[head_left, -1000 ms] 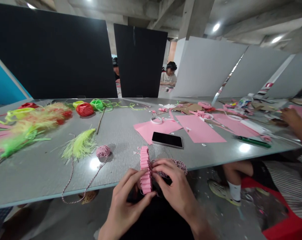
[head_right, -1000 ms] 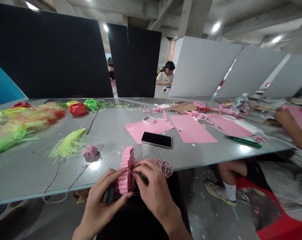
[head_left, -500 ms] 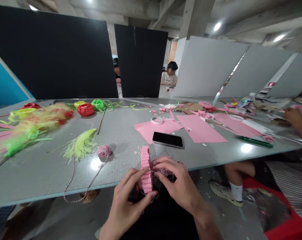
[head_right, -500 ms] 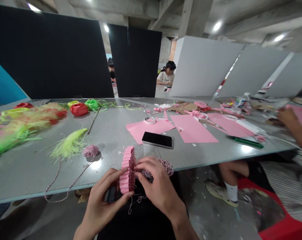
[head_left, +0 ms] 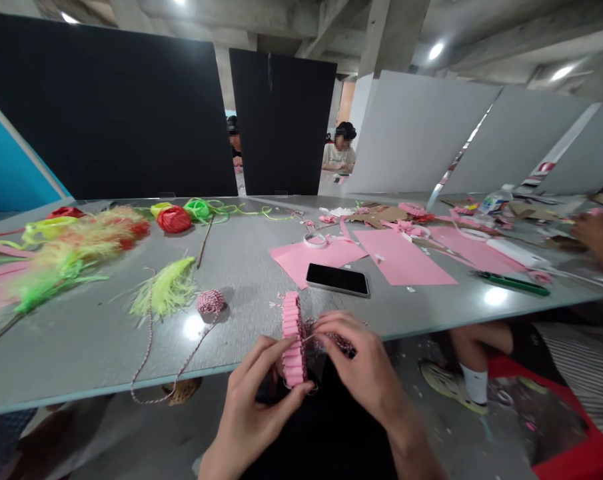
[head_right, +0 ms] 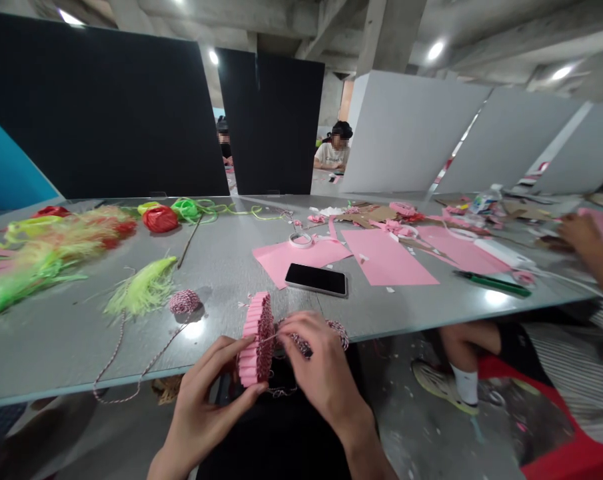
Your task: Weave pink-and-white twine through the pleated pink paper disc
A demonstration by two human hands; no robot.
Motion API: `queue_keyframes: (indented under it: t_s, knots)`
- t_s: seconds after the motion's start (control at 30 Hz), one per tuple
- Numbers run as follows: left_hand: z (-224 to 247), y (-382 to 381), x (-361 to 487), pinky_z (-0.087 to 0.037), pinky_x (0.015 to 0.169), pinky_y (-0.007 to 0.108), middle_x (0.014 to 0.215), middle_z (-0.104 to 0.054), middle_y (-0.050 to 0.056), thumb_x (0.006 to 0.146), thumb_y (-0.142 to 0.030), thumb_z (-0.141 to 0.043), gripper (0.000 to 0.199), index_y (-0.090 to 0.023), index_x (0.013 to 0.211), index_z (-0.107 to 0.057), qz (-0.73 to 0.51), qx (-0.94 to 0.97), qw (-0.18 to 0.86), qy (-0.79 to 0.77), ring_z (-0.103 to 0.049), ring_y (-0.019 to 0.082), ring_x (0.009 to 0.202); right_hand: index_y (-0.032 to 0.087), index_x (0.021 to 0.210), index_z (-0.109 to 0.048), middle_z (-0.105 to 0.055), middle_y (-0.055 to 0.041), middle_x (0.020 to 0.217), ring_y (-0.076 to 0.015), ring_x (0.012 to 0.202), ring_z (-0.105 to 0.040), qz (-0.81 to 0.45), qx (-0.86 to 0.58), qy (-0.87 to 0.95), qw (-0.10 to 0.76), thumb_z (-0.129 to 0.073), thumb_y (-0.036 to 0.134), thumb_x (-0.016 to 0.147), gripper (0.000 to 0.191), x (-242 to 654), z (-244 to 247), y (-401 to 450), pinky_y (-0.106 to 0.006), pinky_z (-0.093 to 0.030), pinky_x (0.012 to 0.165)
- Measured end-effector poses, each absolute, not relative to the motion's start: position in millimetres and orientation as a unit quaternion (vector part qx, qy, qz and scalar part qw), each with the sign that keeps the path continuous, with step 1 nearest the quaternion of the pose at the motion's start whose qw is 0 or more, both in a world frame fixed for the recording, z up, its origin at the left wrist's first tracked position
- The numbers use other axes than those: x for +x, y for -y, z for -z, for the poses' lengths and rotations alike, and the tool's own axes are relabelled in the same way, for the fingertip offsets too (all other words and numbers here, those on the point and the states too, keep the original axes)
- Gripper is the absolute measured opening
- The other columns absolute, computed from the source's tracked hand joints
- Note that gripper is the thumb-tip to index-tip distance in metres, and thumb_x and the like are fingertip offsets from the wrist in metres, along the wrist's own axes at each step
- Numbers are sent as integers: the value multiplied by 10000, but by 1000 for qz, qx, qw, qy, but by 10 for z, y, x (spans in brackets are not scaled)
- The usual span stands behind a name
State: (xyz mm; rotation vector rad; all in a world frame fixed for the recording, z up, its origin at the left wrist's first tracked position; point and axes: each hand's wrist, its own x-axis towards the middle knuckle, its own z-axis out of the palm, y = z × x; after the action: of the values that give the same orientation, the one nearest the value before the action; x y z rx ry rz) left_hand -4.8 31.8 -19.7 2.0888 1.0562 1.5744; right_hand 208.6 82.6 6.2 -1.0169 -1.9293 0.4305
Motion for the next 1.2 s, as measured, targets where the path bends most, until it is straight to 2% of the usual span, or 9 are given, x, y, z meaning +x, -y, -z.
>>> queue_keyframes:
  t_s: [0.17, 0.3, 0.37, 0.47, 0.57, 0.7, 0.93, 1.07, 1.2]
  knots:
    - [213, -313, -59, -512, 653, 255, 1003, -638, 23, 953, -182, -792, 511, -234, 1431, -620, -559, 727, 153, -369, -606, 145, 783, 210, 934, -744, -796, -111, 1006, -321, 969, -749, -91, -538, 707, 450, -641, 236, 981, 117, 2409, 19, -1022, -498, -587, 931]
    - [226, -321, -21, -526, 682, 257, 1035, -642, 25, 954, -193, -800, 524, -245, 1441, -614, -548, 732, 160, -373, -614, 141, 798, 241, 1098, -767, -781, -88, 1188, -269, 1161, -723, -179, -420, 771, 445, -665, 243, 1020, 128, 2182, -104, -887, -427, -569, 1044]
    - [230, -324, -15, -531, 694, 260, 1048, -644, 28, 958, -196, -800, 520, -246, 1442, -614, -543, 733, 161, -375, -619, 142, 807, 247, 1032, -766, -784, -70, 1140, -241, 1152, -723, -206, -373, 789, 443, -639, 203, 1038, 135, 2067, -141, -824, -388, -566, 1041]
    - [234, -322, -25, -521, 678, 259, 1030, -638, 27, 964, -192, -789, 510, -240, 1440, -615, -545, 734, 158, -374, -610, 143, 796, 227, 947, -740, -782, -77, 1044, -248, 1058, -738, -178, -420, 758, 467, -609, 186, 1043, 167, 2088, -121, -840, -397, -574, 983]
    - [232, -316, -27, -511, 655, 257, 1002, -632, 20, 962, -191, -790, 514, -243, 1442, -614, -547, 731, 161, -375, -595, 141, 767, 225, 976, -750, -779, -88, 1093, -263, 1072, -736, -174, -459, 733, 471, -650, 240, 1032, 116, 2157, -105, -872, -415, -572, 991]
    - [220, -310, -16, -533, 679, 269, 1046, -649, 38, 956, -189, -798, 523, -245, 1442, -615, -548, 732, 164, -371, -619, 151, 797, 248, 990, -760, -779, -59, 1137, -235, 1128, -729, -238, -372, 784, 435, -659, 201, 1020, 115, 2058, -114, -818, -376, -576, 1024]
    - [213, -307, -11, -517, 648, 267, 988, -639, 25, 957, -182, -788, 521, -236, 1445, -615, -553, 731, 153, -370, -604, 153, 772, 209, 926, -730, -777, -122, 999, -323, 982, -726, -71, -553, 709, 432, -610, 186, 967, 128, 2243, 88, -975, -517, -585, 943]
    - [224, -312, 7, -549, 704, 274, 1053, -658, 43, 954, -205, -805, 519, -233, 1438, -620, -550, 732, 159, -368, -644, 162, 841, 238, 1129, -750, -768, -95, 1226, -268, 1179, -715, -173, -435, 774, 427, -626, 179, 1002, 187, 2101, -48, -816, -447, -573, 1061]
    - [209, -313, 0, -539, 688, 264, 1041, -650, 34, 965, -191, -785, 510, -232, 1445, -617, -544, 736, 161, -369, -617, 146, 795, 241, 996, -766, -799, -63, 1109, -237, 1168, -724, -188, -371, 795, 441, -628, 116, 998, 187, 1962, -135, -705, -395, -574, 1062]
